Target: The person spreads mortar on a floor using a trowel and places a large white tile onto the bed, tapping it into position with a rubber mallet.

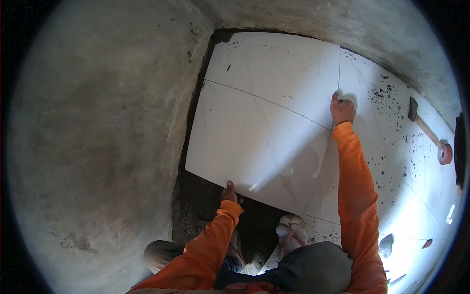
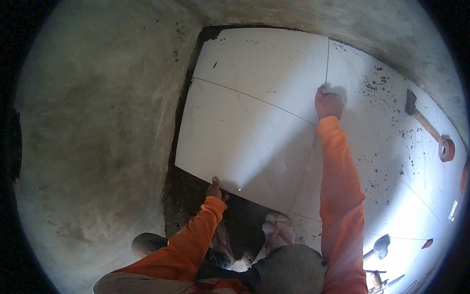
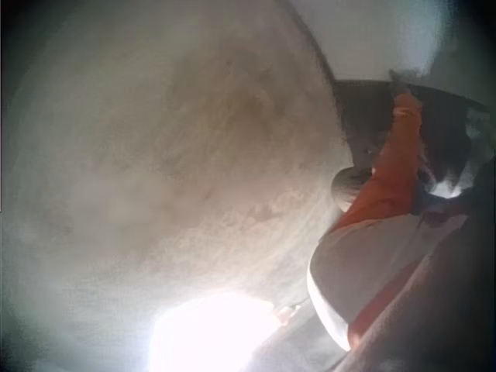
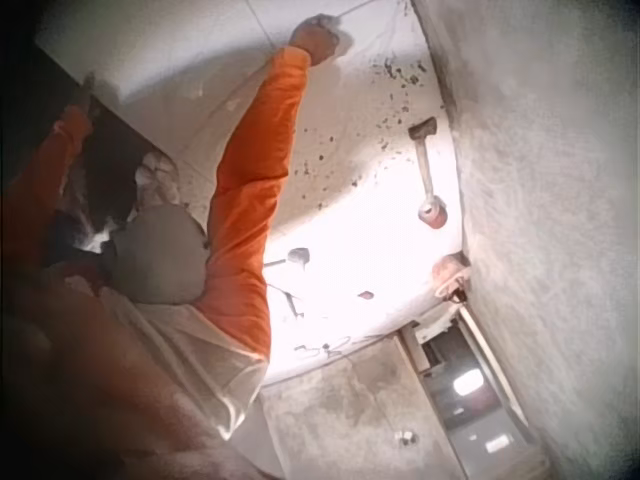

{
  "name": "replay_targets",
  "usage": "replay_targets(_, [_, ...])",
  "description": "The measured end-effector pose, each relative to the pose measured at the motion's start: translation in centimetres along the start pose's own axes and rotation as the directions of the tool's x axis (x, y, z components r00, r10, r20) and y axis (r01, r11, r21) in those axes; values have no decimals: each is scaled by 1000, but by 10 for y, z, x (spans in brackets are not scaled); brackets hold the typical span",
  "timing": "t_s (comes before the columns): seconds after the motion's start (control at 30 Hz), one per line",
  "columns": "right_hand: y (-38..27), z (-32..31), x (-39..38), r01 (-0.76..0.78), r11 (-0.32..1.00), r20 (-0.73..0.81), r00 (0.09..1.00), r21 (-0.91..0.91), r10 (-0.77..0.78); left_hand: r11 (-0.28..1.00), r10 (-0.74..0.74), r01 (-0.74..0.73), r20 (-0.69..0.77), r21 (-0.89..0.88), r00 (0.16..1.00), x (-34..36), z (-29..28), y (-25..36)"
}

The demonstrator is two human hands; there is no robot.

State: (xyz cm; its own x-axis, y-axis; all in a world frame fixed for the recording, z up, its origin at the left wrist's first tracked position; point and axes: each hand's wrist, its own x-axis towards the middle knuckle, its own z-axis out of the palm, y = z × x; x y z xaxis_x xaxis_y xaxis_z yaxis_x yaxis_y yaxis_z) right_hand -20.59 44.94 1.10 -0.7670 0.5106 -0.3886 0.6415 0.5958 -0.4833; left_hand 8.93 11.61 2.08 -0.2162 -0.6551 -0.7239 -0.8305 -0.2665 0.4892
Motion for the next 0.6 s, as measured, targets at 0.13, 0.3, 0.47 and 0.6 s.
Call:
replay_targets(0.13, [9,5,24,17,997,-48,999,-73,-21,998,37,-37,-3,-51,999,-4,11,-1])
replay_targets(0.3, [-4,1,2,-13,995,-21,1000,-102,11,997,-17,29,159,-77,987,16,1,-9])
replay_targets(0.47, [6,28,-28,106,992,-203,972,-73,-119,991,-126,127,22,-45,992,-6,9,7])
replay_targets(0.6, [19,16,-22,136,989,-118,985,65,-127,992,-121,120,10,36,993,11,6,1])
